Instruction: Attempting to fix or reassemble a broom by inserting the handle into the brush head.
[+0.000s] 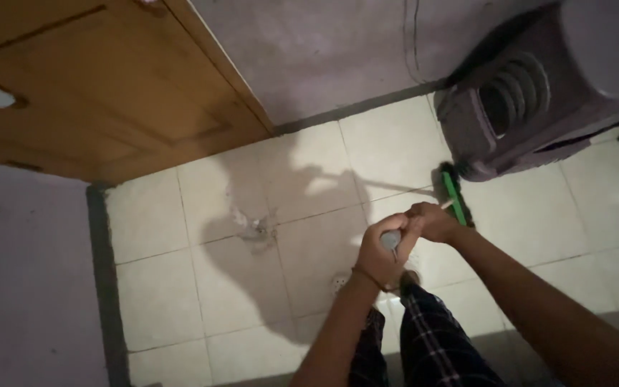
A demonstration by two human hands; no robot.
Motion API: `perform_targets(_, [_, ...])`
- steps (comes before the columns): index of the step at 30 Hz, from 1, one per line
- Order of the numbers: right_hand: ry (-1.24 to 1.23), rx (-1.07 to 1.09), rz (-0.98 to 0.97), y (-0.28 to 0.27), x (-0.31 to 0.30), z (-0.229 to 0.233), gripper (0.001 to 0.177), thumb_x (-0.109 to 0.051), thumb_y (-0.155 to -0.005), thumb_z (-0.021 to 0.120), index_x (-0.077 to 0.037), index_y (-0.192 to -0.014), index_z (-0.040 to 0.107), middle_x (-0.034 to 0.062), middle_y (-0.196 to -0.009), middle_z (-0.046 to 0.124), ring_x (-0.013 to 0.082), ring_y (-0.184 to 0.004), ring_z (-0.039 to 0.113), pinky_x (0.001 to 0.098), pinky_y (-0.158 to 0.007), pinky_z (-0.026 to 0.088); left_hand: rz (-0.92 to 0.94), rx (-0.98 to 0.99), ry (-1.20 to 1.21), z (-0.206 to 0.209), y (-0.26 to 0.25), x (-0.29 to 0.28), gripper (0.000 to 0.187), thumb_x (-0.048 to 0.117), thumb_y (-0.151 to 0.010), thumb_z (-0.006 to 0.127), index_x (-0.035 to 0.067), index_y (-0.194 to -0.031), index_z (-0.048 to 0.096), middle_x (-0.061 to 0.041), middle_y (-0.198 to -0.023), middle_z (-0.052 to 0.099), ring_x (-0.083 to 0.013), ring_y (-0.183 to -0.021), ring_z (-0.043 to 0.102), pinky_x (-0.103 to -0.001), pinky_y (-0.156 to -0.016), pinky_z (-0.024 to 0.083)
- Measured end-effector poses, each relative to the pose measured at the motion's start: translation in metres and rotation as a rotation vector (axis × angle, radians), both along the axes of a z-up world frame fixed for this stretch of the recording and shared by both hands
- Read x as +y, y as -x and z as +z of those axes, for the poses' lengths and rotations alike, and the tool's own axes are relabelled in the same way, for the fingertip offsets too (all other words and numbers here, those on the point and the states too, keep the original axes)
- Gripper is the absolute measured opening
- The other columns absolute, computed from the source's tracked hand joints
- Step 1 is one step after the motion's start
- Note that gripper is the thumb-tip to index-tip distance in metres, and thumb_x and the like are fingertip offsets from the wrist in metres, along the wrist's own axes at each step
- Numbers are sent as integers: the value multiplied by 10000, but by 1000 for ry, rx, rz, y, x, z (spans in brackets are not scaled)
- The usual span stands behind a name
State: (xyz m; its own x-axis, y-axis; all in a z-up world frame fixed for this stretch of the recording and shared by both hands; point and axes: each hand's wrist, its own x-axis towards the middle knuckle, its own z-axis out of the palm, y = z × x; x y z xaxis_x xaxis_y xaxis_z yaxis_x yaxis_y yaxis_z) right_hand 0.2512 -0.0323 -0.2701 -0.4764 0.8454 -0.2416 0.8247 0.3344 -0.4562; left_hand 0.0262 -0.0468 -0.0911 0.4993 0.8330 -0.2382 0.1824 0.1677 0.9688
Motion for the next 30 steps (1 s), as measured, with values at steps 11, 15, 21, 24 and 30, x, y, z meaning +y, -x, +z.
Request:
perform_targets(11, [171,326,-229,110,22,91,195,-114,-920,554,-22,-901,725,204,-915,735,341,-871,718,429,-820,578,113,40,-113,112,60,42,352,277,-1010,633,-9,-827,726,-57,-721,703,-98,-682,626,-264,-634,511])
perform_targets(15, [238,319,-474,78,-5,126,241,-94,-915,568,-49,-1079,740,248,-980,725,387,-926,705,451,-869,542,5,-163,-214,118,30,36,427,269,-1114,617,-8,-791,654,-35,-710,640,-98,-700,602,-261,-775,572])
perform_targets(21, [431,288,-737,-63,-112,48,313,-133,-904,572,-12,-1143,735,208,-1069,752,326,-967,756,412,-898,591,-69,-169,64,27,-80,-38,208,226,-981,644,44,-902,708,9,-822,670,-80,-747,605,-255,-672,518])
perform_targets(24, [265,105,-651,-103,-164,6,268,-226,-927,672,-22,-1059,783,218,-1034,752,353,-996,710,438,-885,573,-120,-117,93,22,-106,-82,257,247,-1021,686,27,-889,700,-24,-806,648,-84,-756,567,-265,-673,482])
perform_targets(30, [-55,177,-263,-52,-137,-31,173,-76,-904,643,-86,-1007,781,146,-943,772,311,-907,726,460,-867,549,-41,318,114,70,-94,-71,292,331,-981,635,97,-867,767,-19,-729,689,-113,-655,597,-278,-611,508])
